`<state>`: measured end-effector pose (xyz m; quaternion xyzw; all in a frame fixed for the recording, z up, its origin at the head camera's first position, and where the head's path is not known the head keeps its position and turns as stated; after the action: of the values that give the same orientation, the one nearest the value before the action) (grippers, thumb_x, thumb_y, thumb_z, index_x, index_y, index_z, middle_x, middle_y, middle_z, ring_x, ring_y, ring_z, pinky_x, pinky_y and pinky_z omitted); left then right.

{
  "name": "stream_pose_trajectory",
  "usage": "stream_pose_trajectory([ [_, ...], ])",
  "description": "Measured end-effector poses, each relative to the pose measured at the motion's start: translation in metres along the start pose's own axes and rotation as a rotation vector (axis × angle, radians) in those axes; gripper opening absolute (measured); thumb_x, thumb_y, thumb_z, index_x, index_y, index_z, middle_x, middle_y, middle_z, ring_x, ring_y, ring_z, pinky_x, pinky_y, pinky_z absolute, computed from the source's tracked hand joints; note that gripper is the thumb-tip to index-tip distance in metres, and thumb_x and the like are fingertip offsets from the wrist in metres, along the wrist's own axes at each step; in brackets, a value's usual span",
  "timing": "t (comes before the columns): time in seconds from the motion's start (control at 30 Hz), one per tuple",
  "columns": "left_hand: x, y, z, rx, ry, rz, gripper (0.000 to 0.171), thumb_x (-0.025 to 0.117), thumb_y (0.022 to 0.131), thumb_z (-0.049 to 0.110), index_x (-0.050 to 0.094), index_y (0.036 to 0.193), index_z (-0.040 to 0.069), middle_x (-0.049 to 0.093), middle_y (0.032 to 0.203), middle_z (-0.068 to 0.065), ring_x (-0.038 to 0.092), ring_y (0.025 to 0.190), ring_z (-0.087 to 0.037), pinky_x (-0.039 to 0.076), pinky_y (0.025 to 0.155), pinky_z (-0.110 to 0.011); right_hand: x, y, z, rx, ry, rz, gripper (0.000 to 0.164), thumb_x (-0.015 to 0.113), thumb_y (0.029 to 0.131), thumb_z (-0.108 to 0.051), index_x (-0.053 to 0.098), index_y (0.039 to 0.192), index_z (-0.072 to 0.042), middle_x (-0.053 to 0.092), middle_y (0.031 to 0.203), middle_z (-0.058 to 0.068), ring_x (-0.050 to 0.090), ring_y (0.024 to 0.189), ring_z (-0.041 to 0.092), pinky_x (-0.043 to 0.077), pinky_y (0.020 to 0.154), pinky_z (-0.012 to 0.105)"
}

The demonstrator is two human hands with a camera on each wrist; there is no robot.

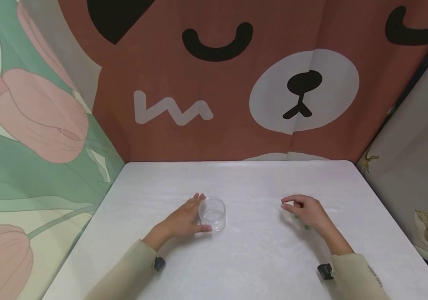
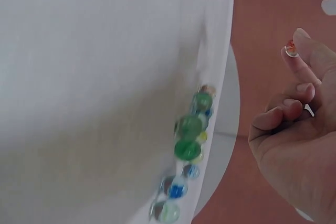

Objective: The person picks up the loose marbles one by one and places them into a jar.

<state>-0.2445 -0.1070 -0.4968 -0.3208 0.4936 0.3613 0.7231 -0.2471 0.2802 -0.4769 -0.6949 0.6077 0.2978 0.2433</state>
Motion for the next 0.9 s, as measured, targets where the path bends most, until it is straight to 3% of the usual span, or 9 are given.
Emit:
stream_pose_trajectory([
  [0.27, -0.001, 0.0, 0.002, -0.006, -0.002, -0.001, 0.113, 0.058, 0.087, 0.076, 0.017, 0.161, 0.002, 0.017, 0.169, -0.012, 0.009, 0.157, -0.024, 0.015, 0.128, -0.038, 0.012, 0.002, -0.014, -0.002, 0.08, -0.003, 0.043, 0.073, 0.094, -0.04, 0.073, 0.121, -0.006, 0.044, 0.07, 0.001, 0.039, 0.063, 0.012, 0.034, 0.051, 0.027],
  [0.47, 0.0, 0.002, 0.002, 0.001, -0.002, 0.008, 0.113, 0.058, 0.086, 0.076, 0.018, 0.161, 0.002, 0.018, 0.168, -0.012, 0.009, 0.157, -0.025, 0.013, 0.128, -0.036, 0.021, 0.0, -0.024, 0.08, 0.249, -0.037, 0.052, 0.071, 0.094, -0.047, 0.069, 0.129, -0.008, 0.044, 0.074, 0.001, 0.042, 0.073, 0.016, 0.038, 0.059, 0.03],
  [0.63, 0.001, 0.002, 0.001, -0.004, -0.008, -0.002, 0.113, 0.058, 0.086, 0.077, 0.018, 0.161, 0.002, 0.017, 0.169, -0.012, 0.009, 0.157, -0.024, 0.014, 0.128, -0.037, 0.027, 0.0, -0.037, 0.076, 0.337, -0.035, 0.054, 0.072, 0.093, -0.045, 0.068, 0.128, -0.005, 0.042, 0.072, -0.002, 0.039, 0.07, 0.015, 0.037, 0.059, 0.029],
  [0.9, 0.001, 0.004, 0.0, -0.013, -0.021, -0.007, 0.113, 0.06, 0.085, 0.076, 0.019, 0.161, 0.003, 0.019, 0.168, -0.012, 0.009, 0.157, -0.024, 0.014, 0.128, -0.038, 0.042, 0.005, -0.051, 0.065, 0.372, -0.048, 0.052, 0.072, 0.093, -0.044, 0.069, 0.128, -0.006, 0.056, 0.084, 0.002, 0.047, 0.081, 0.016, 0.043, 0.066, 0.028],
])
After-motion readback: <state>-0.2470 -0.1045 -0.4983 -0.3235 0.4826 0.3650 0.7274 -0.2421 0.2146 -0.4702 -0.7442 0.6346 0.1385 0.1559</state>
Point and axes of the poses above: each hand's wrist, its own y-axis towards the middle knuckle, its own x-axis out of the palm, z = x × y, the point moved 5 cm from there along y, towards the middle knuckle
